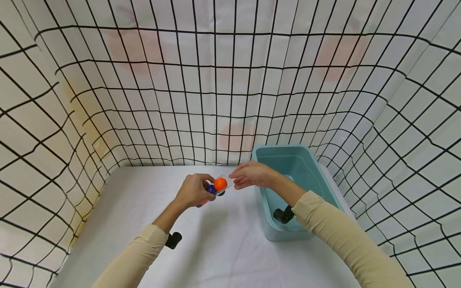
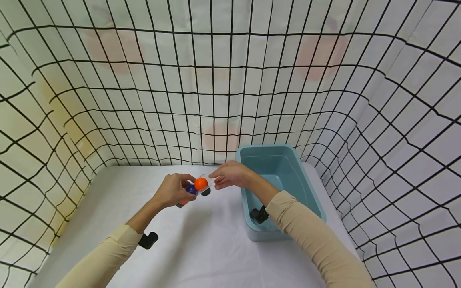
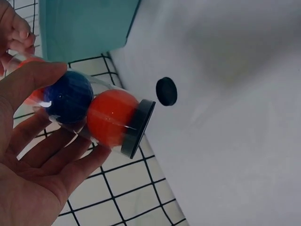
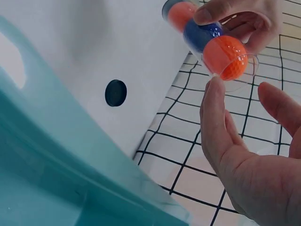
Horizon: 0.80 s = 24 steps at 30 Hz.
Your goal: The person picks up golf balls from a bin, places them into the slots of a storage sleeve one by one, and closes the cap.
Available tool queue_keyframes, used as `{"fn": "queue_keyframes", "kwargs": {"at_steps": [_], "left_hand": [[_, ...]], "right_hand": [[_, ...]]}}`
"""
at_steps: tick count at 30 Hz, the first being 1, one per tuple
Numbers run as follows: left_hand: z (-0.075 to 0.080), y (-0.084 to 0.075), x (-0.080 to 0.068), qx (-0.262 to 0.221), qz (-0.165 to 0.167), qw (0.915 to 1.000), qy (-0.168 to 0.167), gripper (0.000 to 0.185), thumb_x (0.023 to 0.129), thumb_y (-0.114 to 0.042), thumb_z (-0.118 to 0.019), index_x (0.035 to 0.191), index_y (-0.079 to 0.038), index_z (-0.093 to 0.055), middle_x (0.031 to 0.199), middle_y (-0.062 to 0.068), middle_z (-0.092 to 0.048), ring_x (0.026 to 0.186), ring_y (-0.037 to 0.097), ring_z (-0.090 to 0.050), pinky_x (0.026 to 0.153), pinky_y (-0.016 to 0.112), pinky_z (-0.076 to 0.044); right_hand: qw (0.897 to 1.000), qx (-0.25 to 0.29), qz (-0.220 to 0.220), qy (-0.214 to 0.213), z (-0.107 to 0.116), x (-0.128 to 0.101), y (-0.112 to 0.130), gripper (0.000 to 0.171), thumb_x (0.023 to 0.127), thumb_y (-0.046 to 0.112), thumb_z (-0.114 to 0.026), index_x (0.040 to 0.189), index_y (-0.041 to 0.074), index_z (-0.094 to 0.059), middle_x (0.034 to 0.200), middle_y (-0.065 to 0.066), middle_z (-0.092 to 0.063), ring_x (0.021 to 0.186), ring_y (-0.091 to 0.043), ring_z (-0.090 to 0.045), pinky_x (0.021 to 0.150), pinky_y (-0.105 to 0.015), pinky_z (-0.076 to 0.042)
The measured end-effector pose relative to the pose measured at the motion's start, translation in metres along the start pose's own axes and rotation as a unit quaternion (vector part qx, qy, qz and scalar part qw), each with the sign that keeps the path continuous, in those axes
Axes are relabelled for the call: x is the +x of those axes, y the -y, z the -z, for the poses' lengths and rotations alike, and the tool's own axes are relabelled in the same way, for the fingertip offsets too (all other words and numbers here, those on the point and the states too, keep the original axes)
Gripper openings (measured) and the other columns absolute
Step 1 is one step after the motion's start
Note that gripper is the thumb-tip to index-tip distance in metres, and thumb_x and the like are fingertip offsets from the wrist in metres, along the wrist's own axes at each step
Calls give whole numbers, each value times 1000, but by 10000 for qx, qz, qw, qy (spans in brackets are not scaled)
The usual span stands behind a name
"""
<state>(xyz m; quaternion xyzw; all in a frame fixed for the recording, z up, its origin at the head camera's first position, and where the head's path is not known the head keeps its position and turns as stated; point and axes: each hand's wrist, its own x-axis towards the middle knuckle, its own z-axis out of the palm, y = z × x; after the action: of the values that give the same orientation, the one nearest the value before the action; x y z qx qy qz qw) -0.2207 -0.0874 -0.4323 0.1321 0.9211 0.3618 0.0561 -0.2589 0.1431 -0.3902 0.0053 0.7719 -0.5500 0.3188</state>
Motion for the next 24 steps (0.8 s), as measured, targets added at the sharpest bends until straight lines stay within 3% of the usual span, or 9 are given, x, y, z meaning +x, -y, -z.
{"fn": "queue_keyframes", "kwargs": {"at_steps": [8,15,19,24], "left_hand": [[7,22,-9,162,218,9995,-163,41,71,-15,-89,109,-9,-75,90,9,-74,78,21,-67,72,38,-60],[19,44,-21,172,471,9984,-251,41,72,-13,-88,110,-8,-74,93,11,-74,79,24,-68,74,43,-61],[26,53,-26,187,520,9980,-299,40,72,-14,-87,109,-8,-74,92,11,-74,78,23,-67,72,42,-61],[31,61,-31,238,531,9977,-336,40,72,-14,-87,110,-7,-74,93,12,-75,77,23,-67,71,41,-61]], "right_hand": [[9970,-420,392,-525,-10,16,5,35,96,20,-67,122,-4,-64,103,-14,-67,88,-21,-70,89,-36,-60],[9873,-663,578,-1322,-27,43,10,41,91,19,-74,124,-2,-62,113,-16,-68,89,-23,-66,87,-33,-60],[9764,-878,697,-1847,-39,60,7,39,89,20,-75,121,1,-65,120,-14,-68,87,-22,-67,85,-33,-57],[9590,-1084,827,-2484,-57,82,-9,35,88,22,-74,118,3,-69,125,-15,-68,115,-33,-63,93,-43,-53]]}}
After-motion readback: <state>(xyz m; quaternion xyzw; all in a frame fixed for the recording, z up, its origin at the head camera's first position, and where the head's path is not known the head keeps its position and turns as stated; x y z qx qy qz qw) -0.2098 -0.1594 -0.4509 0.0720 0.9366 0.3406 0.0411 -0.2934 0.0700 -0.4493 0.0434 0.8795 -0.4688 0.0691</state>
